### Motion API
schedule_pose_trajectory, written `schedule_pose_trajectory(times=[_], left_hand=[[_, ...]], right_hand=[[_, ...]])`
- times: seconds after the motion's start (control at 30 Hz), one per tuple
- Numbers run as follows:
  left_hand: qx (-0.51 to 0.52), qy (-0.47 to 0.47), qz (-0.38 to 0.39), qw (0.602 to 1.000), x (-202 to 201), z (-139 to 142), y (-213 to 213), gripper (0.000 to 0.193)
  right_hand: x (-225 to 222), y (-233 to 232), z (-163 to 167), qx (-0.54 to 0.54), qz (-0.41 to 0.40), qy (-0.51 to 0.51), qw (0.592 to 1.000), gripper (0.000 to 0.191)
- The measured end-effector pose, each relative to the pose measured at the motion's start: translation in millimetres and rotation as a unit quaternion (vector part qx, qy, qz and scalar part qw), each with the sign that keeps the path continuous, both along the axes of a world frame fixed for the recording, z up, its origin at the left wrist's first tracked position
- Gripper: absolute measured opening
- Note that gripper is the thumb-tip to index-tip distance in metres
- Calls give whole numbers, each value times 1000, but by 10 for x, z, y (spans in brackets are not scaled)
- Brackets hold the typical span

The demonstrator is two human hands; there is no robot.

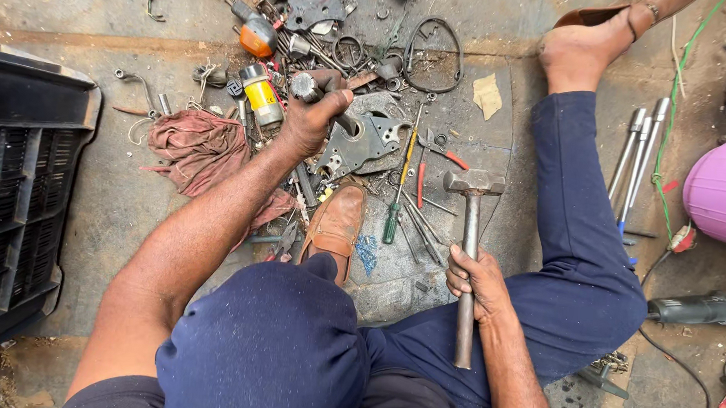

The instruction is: The person uses a hammer and metal rods to strike internal components of a metal assembly on the floor, removing and reinserting parts by hand.

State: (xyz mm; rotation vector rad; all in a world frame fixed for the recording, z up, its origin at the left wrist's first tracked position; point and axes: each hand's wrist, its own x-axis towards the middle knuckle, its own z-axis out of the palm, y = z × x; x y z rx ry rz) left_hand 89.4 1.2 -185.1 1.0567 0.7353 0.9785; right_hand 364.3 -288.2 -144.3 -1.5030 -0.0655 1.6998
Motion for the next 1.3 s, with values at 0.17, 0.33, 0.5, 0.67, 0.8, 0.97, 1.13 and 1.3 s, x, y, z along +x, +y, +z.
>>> schedule_pose_trajectory(times=[0.17,0.33,0.5,0.67,0.8,0.97,1.13,1.3], left_hand=[[31,28,-12,999,52,-67,66,38],[38,49,-19,998,40,4,64,41],[47,44,-27,998,21,60,39,37],[54,29,-66,996,-9,48,57,37],[16,12,-92,996,-50,32,69,39],[39,-6,-74,996,-86,3,56,39],[41,-10,-87,995,-93,-26,62,38],[42,2,-101,994,-79,-28,87,35]], right_hand=[[-1,51,-27,-12,24,-3,1000,28],[-11,73,-51,-31,29,-14,999,24],[-19,80,-55,-36,32,-31,998,29],[-41,71,-36,-34,31,-39,998,29],[-59,58,-7,-34,39,-40,998,26],[-90,50,15,-48,52,-58,996,21],[-111,46,21,-35,49,-48,997,23],[-109,20,17,-35,48,-46,997,22]])
